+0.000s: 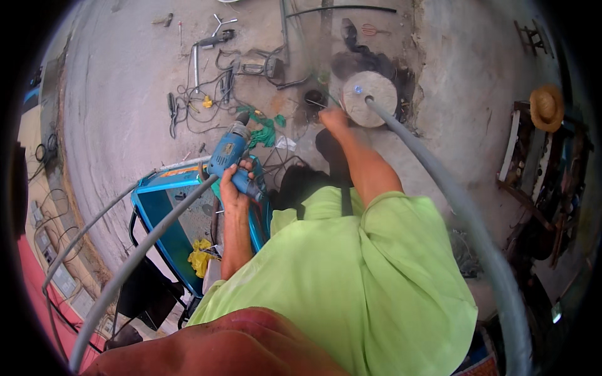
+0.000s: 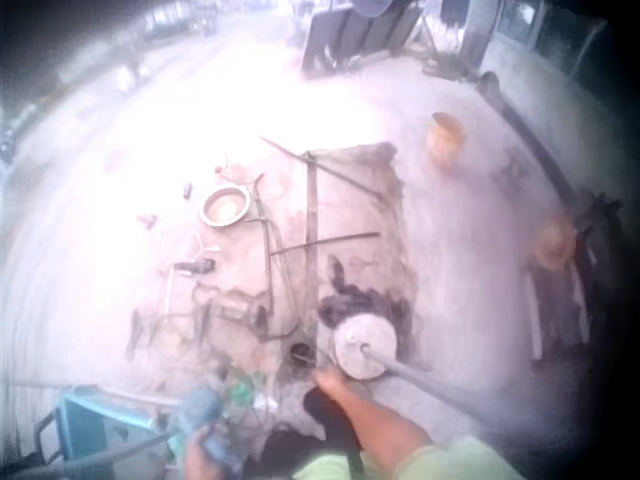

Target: The person uses an electric drill to drill holes into the vertical metal pipe frame of a blue electric tricycle.

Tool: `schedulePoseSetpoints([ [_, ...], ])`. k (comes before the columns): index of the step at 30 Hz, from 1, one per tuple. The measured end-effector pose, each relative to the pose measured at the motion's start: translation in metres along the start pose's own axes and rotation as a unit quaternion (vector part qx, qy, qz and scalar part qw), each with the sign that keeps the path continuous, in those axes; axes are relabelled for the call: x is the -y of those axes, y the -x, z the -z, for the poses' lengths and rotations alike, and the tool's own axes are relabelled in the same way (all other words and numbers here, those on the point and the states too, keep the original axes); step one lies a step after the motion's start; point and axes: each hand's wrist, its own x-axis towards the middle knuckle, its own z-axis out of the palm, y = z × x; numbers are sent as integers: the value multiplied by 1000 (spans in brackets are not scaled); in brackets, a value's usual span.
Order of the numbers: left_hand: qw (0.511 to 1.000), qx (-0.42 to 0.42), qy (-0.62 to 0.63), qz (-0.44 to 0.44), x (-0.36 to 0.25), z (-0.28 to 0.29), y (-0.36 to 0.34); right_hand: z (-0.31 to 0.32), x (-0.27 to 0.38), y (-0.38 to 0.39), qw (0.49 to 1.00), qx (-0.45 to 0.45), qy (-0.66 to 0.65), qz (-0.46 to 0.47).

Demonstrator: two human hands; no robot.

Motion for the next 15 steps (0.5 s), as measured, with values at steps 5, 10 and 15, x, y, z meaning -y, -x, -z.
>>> schedulePoseSetpoints([
  [5, 997, -43, 48, 43, 42, -4, -64, 41, 99, -35, 987, 54, 148, -30],
  [10, 991, -106, 47, 72, 71, -17, -117, 48, 101, -116, 973, 50, 223, -2],
  [15, 993, -100, -8, 70, 110, -13, -204, 42, 60, -234, 960, 6, 264, 92],
])
